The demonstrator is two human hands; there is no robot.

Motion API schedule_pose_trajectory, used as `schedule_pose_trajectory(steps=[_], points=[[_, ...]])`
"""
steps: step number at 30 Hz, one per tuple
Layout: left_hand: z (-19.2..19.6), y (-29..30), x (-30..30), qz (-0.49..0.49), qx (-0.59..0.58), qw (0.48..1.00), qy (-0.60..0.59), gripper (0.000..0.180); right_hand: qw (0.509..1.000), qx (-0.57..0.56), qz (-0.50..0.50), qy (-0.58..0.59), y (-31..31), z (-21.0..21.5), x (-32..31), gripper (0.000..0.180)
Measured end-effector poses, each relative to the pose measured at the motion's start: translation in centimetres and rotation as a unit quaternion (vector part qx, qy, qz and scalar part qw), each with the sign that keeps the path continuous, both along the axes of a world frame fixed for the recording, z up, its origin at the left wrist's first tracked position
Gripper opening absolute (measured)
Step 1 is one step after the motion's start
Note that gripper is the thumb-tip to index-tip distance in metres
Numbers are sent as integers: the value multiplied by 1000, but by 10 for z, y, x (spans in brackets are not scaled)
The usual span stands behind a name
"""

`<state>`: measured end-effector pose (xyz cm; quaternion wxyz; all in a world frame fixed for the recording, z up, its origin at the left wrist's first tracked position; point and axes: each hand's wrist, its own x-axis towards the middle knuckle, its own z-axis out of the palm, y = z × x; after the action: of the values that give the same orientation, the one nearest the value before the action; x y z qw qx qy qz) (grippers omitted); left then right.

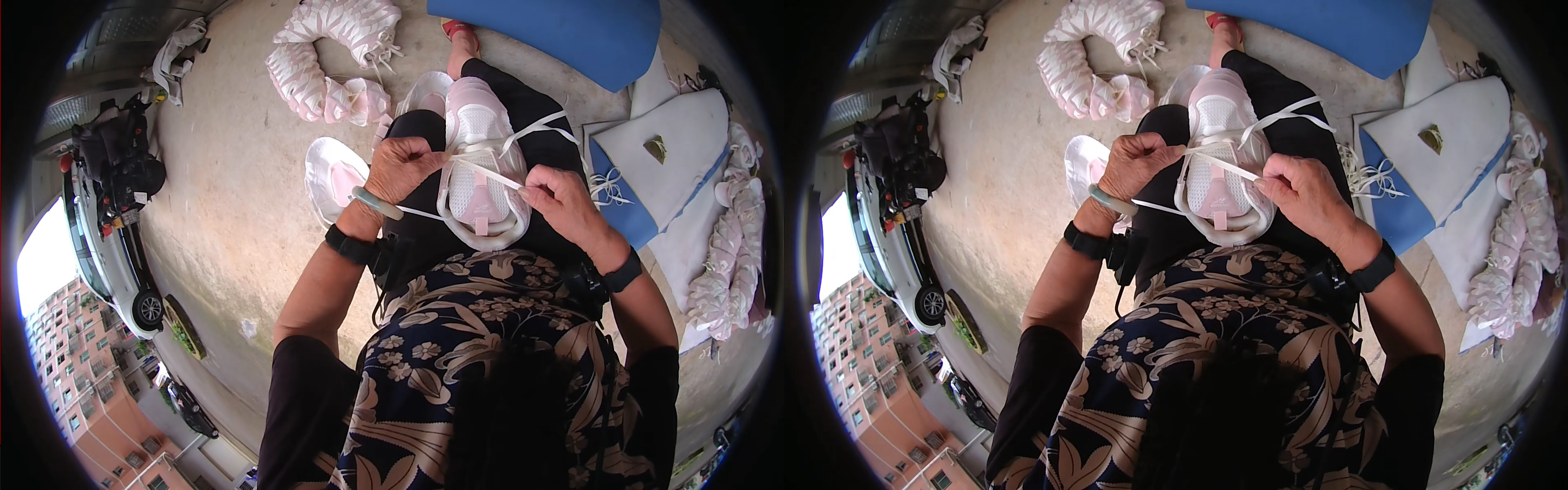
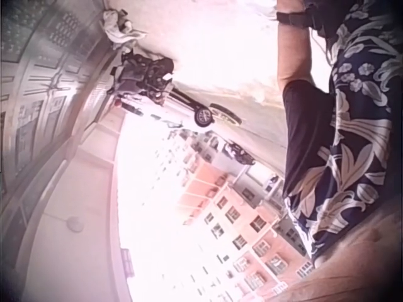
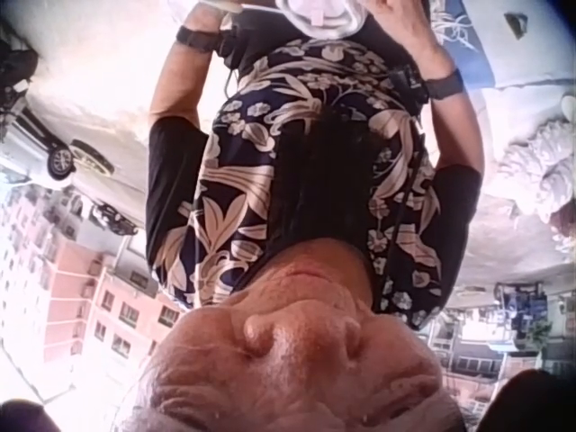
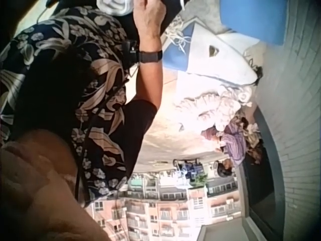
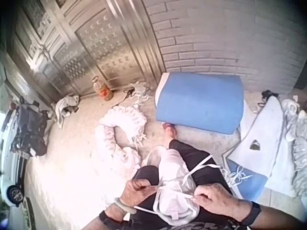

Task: The recorder is threading laces into a white sneaker upper.

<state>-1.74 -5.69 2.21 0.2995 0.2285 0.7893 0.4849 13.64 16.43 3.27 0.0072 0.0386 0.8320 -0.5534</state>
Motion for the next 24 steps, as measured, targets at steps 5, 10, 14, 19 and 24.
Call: schedule_pose_trajectory(steps=[5, 10, 14, 19, 24], points=[[1, 10, 4, 41, -64, 996, 37, 44, 999, -28, 14, -33, 2, 15, 6, 14], [-4, 13, 7, 53, -131, 990, 27, 48, 997, -52, 15, -54, 3, 10, 12, 15], [0, 19, 9, 36, -201, 974, 98, 46, 995, -67, 24, -69, 6, 12, 15, 18], [1, 26, 10, 32, -206, 970, 124, 36, 995, -72, 24, -66, 21, 14, 27, 17], [2, 24, 13, 40, -216, 970, 100, 33, 992, -26, -1, -120, 81, 19, 93, 15]])
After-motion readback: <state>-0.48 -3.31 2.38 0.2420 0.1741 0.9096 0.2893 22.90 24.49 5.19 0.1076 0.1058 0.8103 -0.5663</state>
